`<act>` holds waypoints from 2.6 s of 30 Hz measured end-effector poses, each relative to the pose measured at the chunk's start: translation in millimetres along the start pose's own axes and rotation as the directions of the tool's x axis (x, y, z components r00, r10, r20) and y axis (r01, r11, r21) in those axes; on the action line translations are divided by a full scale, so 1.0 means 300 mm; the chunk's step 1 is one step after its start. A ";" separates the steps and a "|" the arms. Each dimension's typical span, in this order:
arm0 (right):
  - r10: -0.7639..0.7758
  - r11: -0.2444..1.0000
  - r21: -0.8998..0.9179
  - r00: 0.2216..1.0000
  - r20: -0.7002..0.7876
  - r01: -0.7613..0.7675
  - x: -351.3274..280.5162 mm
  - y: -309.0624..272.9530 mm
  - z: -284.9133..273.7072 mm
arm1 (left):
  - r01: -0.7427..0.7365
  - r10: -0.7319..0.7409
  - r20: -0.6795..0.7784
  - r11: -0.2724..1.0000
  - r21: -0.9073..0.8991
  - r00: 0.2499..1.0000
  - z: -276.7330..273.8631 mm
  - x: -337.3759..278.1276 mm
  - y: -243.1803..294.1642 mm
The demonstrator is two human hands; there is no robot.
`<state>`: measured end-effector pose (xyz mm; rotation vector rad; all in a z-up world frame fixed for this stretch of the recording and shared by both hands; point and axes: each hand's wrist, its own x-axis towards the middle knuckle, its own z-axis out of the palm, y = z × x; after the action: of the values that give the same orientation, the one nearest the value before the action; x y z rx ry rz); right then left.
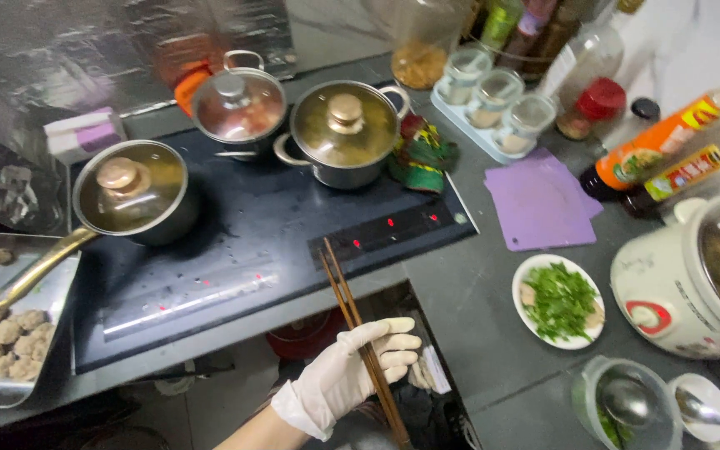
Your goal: Cooking and seasoning vegetables in a pot on a stove while managing other ingredients and pots.
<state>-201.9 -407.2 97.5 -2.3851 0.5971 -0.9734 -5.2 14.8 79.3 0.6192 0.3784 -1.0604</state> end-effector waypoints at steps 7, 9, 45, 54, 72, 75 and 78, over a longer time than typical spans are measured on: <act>-0.351 0.918 0.338 0.818 0.455 0.207 -0.355 -0.758 0.824 | -0.159 0.178 0.181 0.980 -0.117 0.967 -0.167 -0.083 0.276; -0.680 0.694 0.544 0.678 0.280 0.471 -0.383 -0.882 0.981 | -0.274 0.288 0.203 0.957 -0.093 0.936 -0.177 -0.129 0.361; -0.105 0.880 -0.244 0.667 0.737 0.408 0.712 -1.088 1.688 | -0.374 0.437 -0.387 0.898 0.230 0.812 -0.109 -0.028 0.774; 0.335 0.886 -0.058 0.549 0.766 -0.460 0.927 -1.293 1.331 | -0.328 0.382 -0.481 0.924 0.196 0.789 -0.179 0.015 0.789; 0.303 0.799 0.254 0.730 0.612 -0.545 0.813 -1.193 1.310 | -0.305 0.388 -0.485 0.920 0.244 0.783 -0.325 0.029 0.787; 0.270 0.945 0.043 0.848 0.457 -0.324 0.747 -1.188 1.205 | -0.299 0.398 -0.398 0.909 0.290 0.827 -0.486 0.098 0.769; 0.404 0.915 -0.152 0.827 0.391 -0.374 0.673 -1.140 1.072 | -0.247 0.371 -0.342 0.902 0.353 0.863 -0.528 0.112 0.773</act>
<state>235.3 -163.8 201.4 -2.2945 0.9108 -0.2563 217.5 172.2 4.8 1.1431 0.4593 -0.6720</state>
